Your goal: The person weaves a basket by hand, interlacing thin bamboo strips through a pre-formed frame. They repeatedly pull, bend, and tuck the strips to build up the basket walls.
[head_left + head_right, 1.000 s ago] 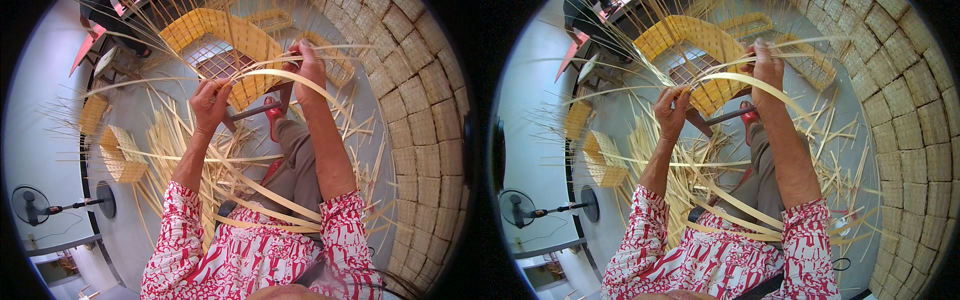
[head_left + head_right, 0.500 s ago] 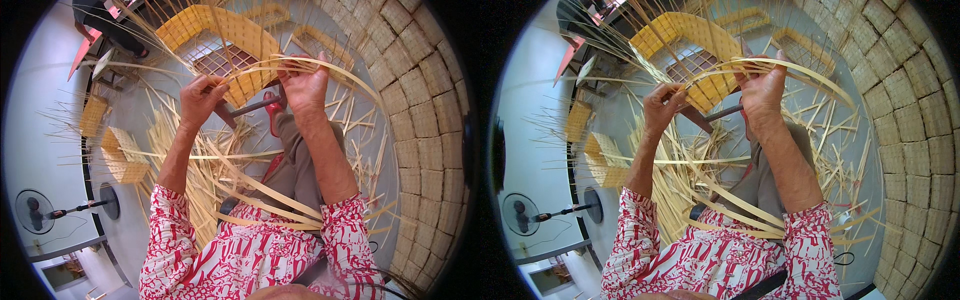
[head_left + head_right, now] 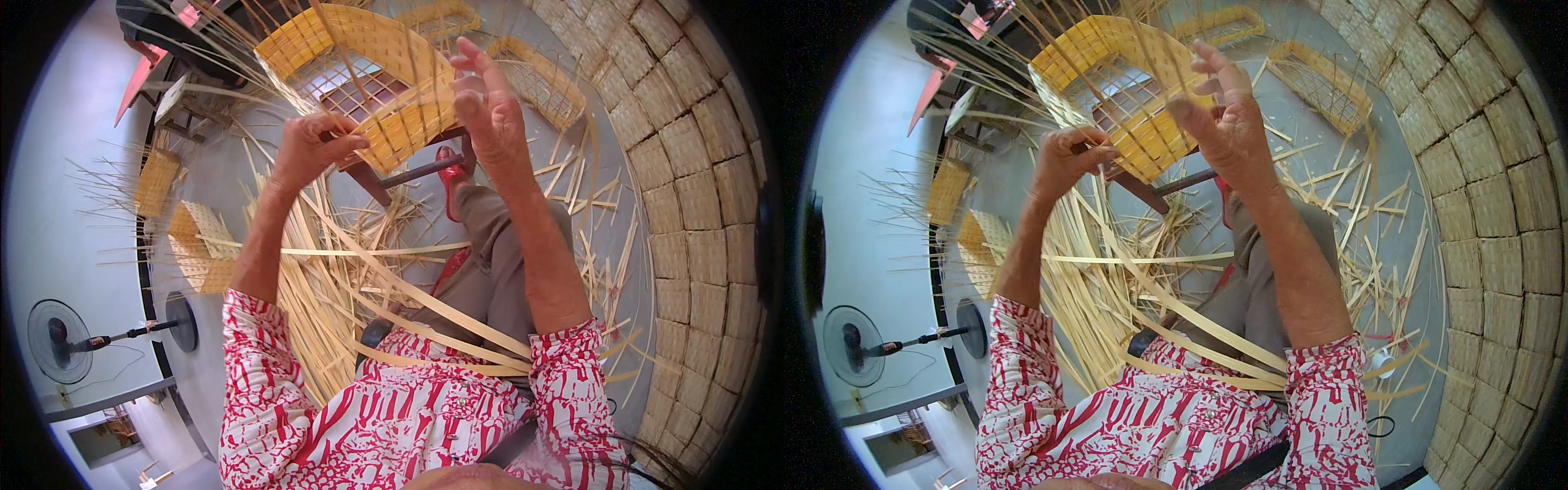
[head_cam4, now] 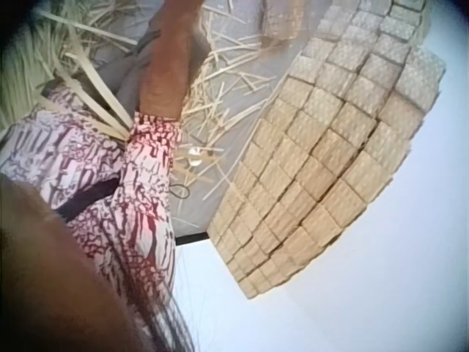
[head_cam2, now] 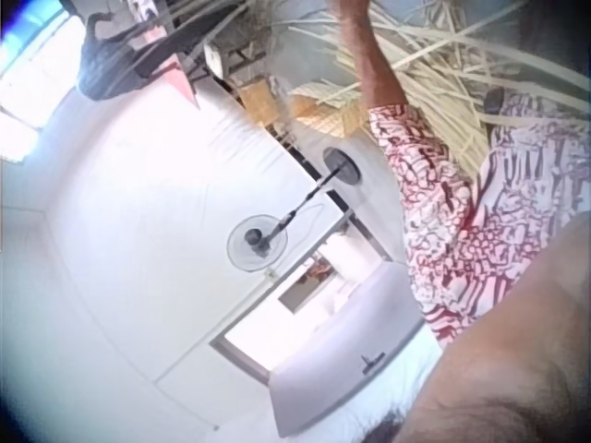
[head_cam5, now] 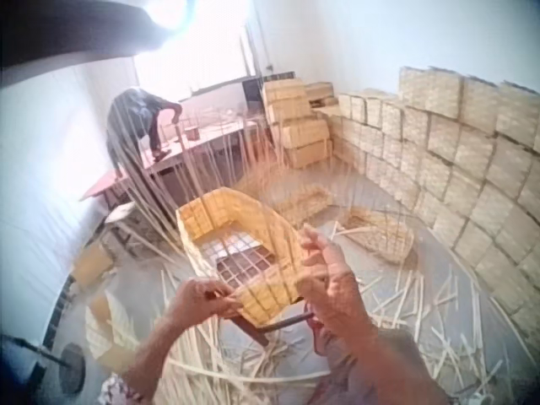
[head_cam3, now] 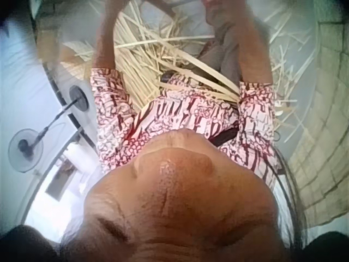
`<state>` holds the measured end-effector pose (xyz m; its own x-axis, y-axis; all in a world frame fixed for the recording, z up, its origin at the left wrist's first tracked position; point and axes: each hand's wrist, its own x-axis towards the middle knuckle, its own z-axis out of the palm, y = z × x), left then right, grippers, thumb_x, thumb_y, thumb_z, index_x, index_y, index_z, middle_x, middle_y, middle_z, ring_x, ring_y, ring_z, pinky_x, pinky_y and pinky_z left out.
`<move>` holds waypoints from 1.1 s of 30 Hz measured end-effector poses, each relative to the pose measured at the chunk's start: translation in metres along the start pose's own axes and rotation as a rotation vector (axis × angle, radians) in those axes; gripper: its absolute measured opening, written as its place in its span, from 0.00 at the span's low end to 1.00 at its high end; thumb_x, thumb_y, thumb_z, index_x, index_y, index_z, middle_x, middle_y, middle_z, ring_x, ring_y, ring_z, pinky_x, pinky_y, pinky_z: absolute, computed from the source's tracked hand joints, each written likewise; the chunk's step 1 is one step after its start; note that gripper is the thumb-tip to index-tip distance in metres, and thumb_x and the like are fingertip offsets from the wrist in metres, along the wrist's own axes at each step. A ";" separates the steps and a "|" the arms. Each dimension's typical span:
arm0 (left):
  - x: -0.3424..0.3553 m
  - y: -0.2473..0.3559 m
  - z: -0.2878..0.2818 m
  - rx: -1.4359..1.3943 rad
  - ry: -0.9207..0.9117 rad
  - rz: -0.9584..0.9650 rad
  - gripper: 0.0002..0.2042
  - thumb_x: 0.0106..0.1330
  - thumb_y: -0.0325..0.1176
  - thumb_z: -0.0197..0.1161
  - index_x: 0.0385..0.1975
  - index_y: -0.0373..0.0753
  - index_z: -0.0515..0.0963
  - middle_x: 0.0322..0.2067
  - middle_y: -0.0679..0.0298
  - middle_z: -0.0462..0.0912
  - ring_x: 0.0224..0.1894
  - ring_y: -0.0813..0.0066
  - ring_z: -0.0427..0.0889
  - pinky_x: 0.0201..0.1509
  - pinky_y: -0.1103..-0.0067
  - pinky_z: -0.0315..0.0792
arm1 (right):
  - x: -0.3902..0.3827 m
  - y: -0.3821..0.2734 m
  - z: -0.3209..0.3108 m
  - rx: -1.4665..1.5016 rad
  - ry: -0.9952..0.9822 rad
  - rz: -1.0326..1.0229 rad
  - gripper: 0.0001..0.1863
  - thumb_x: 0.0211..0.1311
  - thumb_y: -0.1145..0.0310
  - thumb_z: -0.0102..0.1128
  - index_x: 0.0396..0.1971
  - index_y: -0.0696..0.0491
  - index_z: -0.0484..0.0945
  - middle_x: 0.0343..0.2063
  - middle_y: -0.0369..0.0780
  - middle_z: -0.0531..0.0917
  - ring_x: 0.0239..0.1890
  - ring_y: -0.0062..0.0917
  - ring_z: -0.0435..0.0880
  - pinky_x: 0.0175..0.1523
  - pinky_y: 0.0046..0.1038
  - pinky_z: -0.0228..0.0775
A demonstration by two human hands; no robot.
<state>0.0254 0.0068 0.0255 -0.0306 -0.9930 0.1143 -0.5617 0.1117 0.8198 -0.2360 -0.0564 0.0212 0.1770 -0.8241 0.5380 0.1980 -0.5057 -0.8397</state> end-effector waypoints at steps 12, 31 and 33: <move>-0.019 -0.053 -0.076 0.009 -0.227 -0.019 0.08 0.59 0.27 0.74 0.37 0.36 0.86 0.28 0.69 0.86 0.30 0.87 0.82 0.33 0.85 0.77 | 0.016 0.031 -0.028 -1.080 -0.314 -0.657 0.04 0.62 0.68 0.61 0.35 0.46 0.82 0.31 0.34 0.84 0.45 0.31 0.82 0.46 0.36 0.74; -0.042 -0.059 0.028 -0.433 0.717 0.025 0.44 0.61 0.60 0.67 0.68 0.36 0.57 0.61 0.50 0.70 0.64 0.65 0.70 0.64 0.70 0.68 | 0.023 0.023 -0.023 -0.640 -0.819 0.058 0.10 0.65 0.76 0.55 0.44 0.53 0.79 0.32 0.48 0.85 0.35 0.43 0.85 0.39 0.36 0.73; -0.021 -0.057 0.040 -0.624 0.797 0.100 0.32 0.72 0.48 0.58 0.68 0.35 0.58 0.59 0.55 0.71 0.60 0.70 0.72 0.65 0.74 0.65 | 0.019 0.010 -0.018 -0.565 -0.870 0.096 0.11 0.65 0.76 0.55 0.45 0.54 0.79 0.33 0.48 0.86 0.36 0.41 0.85 0.40 0.34 0.74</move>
<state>0.0252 0.0192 -0.0464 0.6341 -0.6883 0.3524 -0.0482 0.4197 0.9064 -0.2483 -0.0820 0.0216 0.8464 -0.5121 0.1459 -0.2944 -0.6784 -0.6731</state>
